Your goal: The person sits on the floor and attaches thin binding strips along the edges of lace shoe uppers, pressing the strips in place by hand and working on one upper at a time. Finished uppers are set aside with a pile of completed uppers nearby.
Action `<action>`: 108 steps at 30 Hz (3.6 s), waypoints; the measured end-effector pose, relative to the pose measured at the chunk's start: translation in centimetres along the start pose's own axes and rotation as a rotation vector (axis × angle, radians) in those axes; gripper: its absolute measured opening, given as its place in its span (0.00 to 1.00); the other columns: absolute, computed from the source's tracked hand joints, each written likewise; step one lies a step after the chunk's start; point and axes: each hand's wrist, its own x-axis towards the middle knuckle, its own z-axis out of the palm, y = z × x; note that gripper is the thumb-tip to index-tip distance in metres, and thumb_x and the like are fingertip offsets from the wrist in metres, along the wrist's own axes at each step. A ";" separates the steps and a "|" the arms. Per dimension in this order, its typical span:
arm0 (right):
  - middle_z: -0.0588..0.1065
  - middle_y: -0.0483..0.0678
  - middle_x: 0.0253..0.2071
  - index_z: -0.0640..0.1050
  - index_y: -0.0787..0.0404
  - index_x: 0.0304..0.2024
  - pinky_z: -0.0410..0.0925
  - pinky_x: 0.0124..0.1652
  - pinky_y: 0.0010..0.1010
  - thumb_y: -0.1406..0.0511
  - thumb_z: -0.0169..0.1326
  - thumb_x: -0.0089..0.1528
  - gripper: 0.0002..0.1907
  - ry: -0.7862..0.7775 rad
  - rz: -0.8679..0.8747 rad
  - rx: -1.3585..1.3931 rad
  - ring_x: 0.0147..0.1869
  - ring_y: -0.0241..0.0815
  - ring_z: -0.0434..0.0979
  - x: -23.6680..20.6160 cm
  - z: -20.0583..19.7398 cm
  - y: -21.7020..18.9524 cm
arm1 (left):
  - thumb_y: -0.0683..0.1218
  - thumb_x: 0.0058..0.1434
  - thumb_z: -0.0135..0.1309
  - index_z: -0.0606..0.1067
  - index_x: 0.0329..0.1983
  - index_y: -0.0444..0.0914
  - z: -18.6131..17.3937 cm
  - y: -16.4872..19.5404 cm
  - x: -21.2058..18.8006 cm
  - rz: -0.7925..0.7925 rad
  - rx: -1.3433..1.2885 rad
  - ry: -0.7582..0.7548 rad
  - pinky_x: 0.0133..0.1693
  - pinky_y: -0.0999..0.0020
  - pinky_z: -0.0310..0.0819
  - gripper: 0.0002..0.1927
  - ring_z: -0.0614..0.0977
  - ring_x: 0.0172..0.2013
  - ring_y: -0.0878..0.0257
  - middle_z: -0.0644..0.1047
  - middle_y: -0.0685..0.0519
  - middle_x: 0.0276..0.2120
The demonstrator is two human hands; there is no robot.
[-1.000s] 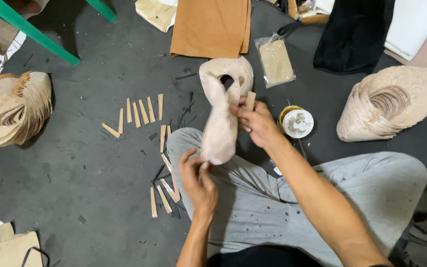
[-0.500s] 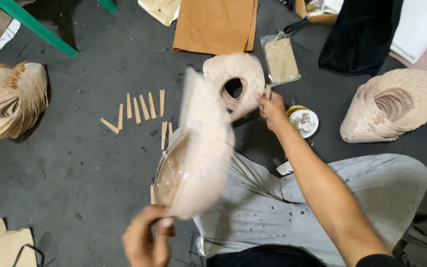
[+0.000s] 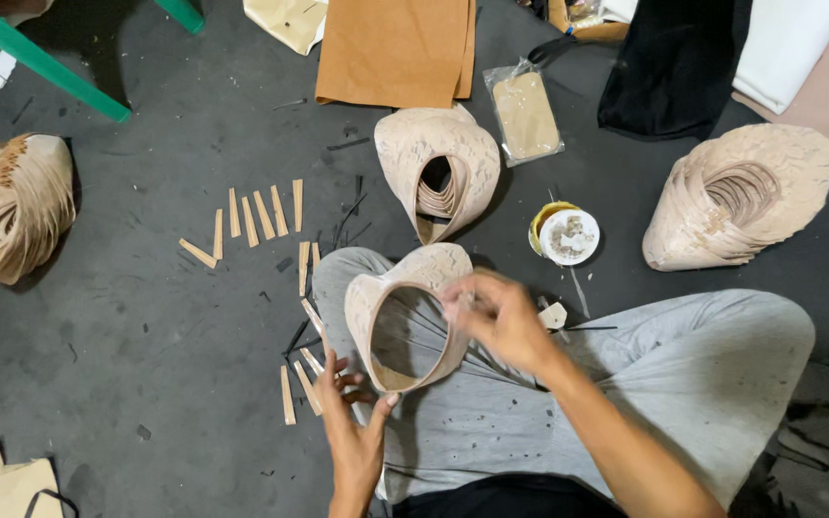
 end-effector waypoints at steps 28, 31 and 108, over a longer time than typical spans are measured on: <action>0.77 0.61 0.40 0.80 0.71 0.52 0.62 0.34 0.29 0.58 0.40 0.78 0.24 0.499 0.227 0.251 0.33 0.39 0.67 -10.7 -9.7 1.4 | 0.41 0.67 0.58 0.75 0.55 0.33 10.6 9.8 3.0 -0.427 -1.335 -0.543 0.60 0.59 0.73 0.15 0.82 0.50 0.62 0.82 0.51 0.48; 0.80 0.60 0.44 0.77 0.70 0.50 0.70 0.36 0.31 0.61 0.44 0.75 0.17 0.460 0.112 0.578 0.35 0.41 0.75 -10.6 -10.6 1.5 | 0.41 0.66 0.59 0.75 0.53 0.31 10.6 9.6 2.9 -0.437 -1.292 -0.525 0.58 0.59 0.74 0.14 0.82 0.49 0.62 0.82 0.51 0.47; 0.79 0.47 0.43 0.77 0.69 0.52 0.73 0.44 0.23 0.75 0.60 0.63 0.15 0.267 -0.096 0.258 0.45 0.31 0.78 -5.1 -9.2 -8.2 | 0.34 0.66 0.55 0.75 0.51 0.34 14.1 14.1 -0.2 -0.351 -1.274 -0.349 0.47 0.70 0.76 0.11 0.82 0.44 0.67 0.81 0.52 0.44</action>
